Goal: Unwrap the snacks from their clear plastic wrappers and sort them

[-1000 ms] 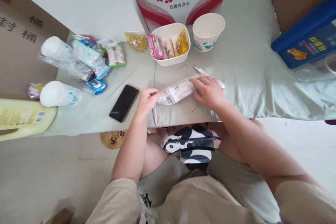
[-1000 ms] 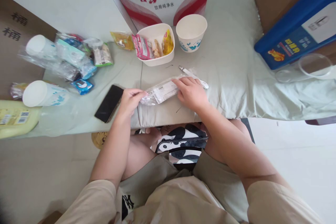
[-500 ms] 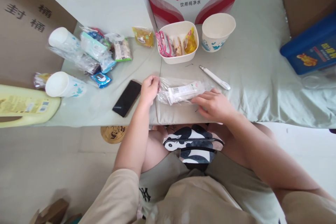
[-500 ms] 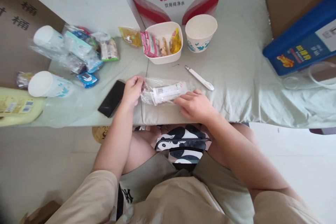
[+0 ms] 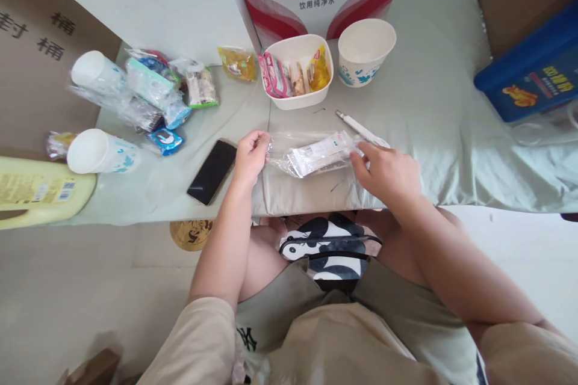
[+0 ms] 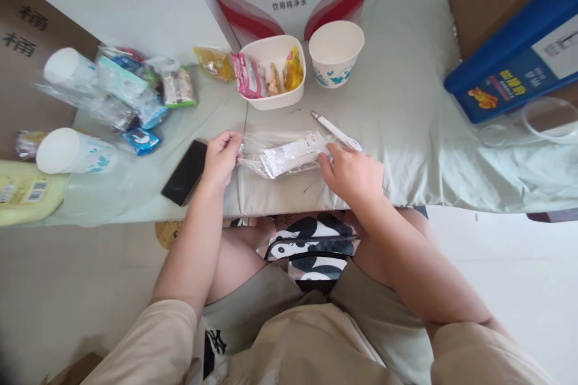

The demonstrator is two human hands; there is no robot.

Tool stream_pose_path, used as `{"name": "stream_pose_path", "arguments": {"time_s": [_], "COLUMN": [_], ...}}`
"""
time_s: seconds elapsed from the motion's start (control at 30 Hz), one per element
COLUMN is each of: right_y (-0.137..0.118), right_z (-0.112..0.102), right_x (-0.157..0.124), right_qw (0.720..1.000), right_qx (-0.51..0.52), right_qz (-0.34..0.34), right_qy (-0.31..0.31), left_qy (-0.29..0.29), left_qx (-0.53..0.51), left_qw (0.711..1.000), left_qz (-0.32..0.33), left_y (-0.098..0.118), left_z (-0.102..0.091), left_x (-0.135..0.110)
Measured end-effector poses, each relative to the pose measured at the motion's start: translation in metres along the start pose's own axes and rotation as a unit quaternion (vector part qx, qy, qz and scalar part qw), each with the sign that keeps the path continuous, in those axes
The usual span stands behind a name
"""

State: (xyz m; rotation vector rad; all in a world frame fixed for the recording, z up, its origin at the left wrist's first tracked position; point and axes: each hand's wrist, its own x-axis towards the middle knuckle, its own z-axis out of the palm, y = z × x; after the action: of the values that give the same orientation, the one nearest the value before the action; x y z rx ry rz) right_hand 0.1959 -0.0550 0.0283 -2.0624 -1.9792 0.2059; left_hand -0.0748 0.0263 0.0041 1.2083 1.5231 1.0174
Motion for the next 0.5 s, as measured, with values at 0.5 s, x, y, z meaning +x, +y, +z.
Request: {"name": "stream_pose_path", "arguments": {"time_s": [0.5], "right_y": [0.009], "right_z": [0.005], "right_x": [0.025], "right_qw": [0.993], "right_qx": [0.102], "right_qz": [-0.058], "right_qy": [-0.009], "left_qy": [-0.155], "left_qx": [0.382], "left_qw": [0.877], "left_qz": [0.248], "left_y": [0.039], "left_z": [0.018], "left_x": [-0.018]}}
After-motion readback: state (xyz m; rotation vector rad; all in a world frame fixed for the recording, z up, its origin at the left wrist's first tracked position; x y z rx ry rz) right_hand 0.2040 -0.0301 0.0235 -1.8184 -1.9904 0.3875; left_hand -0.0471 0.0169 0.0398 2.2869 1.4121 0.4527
